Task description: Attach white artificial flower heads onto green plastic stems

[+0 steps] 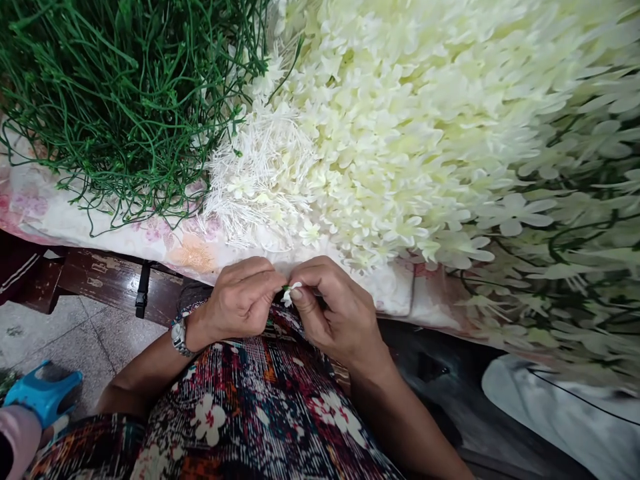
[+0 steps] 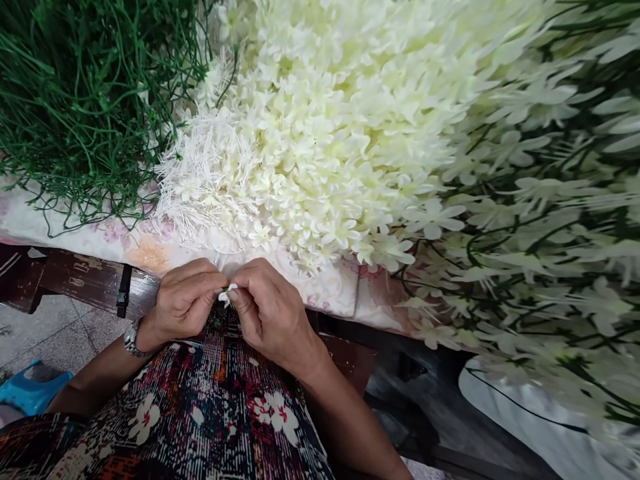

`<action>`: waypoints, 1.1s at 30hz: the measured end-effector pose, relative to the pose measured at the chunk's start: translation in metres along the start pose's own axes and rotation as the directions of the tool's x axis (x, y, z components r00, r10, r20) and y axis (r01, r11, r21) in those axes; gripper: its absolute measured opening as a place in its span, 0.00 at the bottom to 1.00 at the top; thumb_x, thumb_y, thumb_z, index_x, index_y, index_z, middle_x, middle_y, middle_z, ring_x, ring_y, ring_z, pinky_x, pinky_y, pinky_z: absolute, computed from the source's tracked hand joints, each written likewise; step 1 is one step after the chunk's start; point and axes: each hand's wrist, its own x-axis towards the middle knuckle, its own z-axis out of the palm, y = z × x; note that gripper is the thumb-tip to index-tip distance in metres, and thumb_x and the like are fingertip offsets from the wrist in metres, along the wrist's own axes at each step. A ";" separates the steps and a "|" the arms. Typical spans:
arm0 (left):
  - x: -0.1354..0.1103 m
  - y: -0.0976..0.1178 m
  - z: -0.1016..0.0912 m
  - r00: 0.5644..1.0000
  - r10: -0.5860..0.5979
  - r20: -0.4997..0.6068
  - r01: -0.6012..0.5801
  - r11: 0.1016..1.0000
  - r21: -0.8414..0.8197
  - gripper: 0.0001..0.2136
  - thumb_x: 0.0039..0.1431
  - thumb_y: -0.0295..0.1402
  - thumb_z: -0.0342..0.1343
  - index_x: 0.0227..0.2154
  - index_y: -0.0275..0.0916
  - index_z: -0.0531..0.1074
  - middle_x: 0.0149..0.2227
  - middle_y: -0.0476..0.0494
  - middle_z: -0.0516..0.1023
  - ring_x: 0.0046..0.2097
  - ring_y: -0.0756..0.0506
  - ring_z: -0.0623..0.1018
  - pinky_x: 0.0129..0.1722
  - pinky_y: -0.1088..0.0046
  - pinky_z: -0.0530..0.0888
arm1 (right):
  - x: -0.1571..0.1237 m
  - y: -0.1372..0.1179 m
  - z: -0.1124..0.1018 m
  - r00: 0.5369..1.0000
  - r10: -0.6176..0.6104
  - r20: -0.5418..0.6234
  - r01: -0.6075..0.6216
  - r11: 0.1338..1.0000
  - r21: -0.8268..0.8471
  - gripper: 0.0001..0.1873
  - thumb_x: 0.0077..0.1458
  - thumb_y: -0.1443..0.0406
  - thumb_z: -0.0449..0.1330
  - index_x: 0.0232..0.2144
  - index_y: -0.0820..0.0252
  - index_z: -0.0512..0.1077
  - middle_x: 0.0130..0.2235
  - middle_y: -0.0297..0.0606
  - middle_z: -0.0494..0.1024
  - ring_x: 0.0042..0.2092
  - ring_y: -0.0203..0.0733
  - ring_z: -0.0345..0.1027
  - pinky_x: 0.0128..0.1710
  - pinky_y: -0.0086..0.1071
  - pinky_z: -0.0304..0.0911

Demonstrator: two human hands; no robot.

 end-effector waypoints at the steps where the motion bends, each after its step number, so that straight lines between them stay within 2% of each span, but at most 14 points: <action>1: 0.000 -0.001 0.001 1.000 -0.003 -0.005 0.003 1.000 -0.008 0.07 0.51 0.19 0.45 0.25 0.33 0.66 0.22 0.47 0.65 0.26 0.52 0.64 0.24 0.76 0.64 | 0.000 0.000 0.001 1.000 0.012 -0.004 -0.012 1.000 0.012 0.03 0.51 0.72 0.50 0.30 0.60 0.60 0.27 0.34 0.63 0.31 0.32 0.59 0.29 0.28 0.58; 9: 0.001 -0.002 0.004 0.998 -0.020 -0.060 0.018 0.999 -0.035 0.07 0.51 0.20 0.45 0.25 0.34 0.65 0.21 0.47 0.65 0.25 0.52 0.65 0.24 0.76 0.64 | 0.002 0.003 0.004 0.997 0.072 -0.006 -0.072 0.996 0.046 0.03 0.51 0.72 0.51 0.29 0.60 0.61 0.26 0.33 0.63 0.29 0.31 0.59 0.28 0.27 0.57; 18: 0.003 -0.002 0.005 0.997 -0.068 -0.032 0.068 0.997 -0.023 0.07 0.54 0.23 0.43 0.23 0.36 0.64 0.20 0.50 0.61 0.24 0.52 0.62 0.23 0.75 0.60 | 0.002 0.004 0.003 0.994 0.106 0.008 -0.107 0.994 0.016 0.02 0.51 0.71 0.51 0.28 0.60 0.61 0.26 0.32 0.64 0.29 0.31 0.59 0.28 0.27 0.57; 22: 0.004 -0.001 0.000 0.994 -0.104 -0.009 0.103 0.988 -0.112 0.06 0.54 0.24 0.45 0.24 0.35 0.65 0.20 0.50 0.61 0.24 0.53 0.62 0.23 0.76 0.60 | 0.002 0.002 0.003 0.995 0.098 -0.023 -0.098 0.995 0.006 0.02 0.51 0.70 0.53 0.28 0.59 0.62 0.25 0.31 0.65 0.27 0.30 0.60 0.26 0.25 0.57; 27: 0.005 0.002 -0.007 0.985 -0.175 0.012 0.171 0.940 -0.295 0.04 0.53 0.26 0.49 0.25 0.35 0.67 0.22 0.49 0.65 0.25 0.53 0.64 0.24 0.76 0.62 | 0.003 -0.005 0.005 0.983 0.095 -0.160 -0.104 0.993 -0.049 0.08 0.49 0.68 0.56 0.34 0.58 0.62 0.28 0.30 0.68 0.27 0.30 0.62 0.24 0.24 0.60; 29: 0.005 0.002 -0.009 0.982 -0.188 0.005 0.178 0.919 -0.353 0.04 0.53 0.27 0.50 0.25 0.35 0.67 0.22 0.49 0.65 0.25 0.53 0.65 0.24 0.77 0.62 | 0.004 -0.007 0.007 0.977 0.064 -0.203 -0.077 0.995 -0.059 0.08 0.48 0.68 0.57 0.34 0.57 0.62 0.28 0.31 0.68 0.28 0.31 0.63 0.26 0.26 0.61; 33: 0.005 0.001 -0.011 0.980 -0.198 -0.004 0.177 0.883 -0.434 0.05 0.54 0.28 0.51 0.25 0.35 0.69 0.22 0.49 0.66 0.26 0.53 0.66 0.25 0.76 0.63 | 0.005 -0.006 0.011 0.974 -0.072 -0.216 0.073 0.997 0.000 0.11 0.47 0.73 0.56 0.33 0.58 0.62 0.28 0.32 0.68 0.30 0.33 0.64 0.27 0.29 0.62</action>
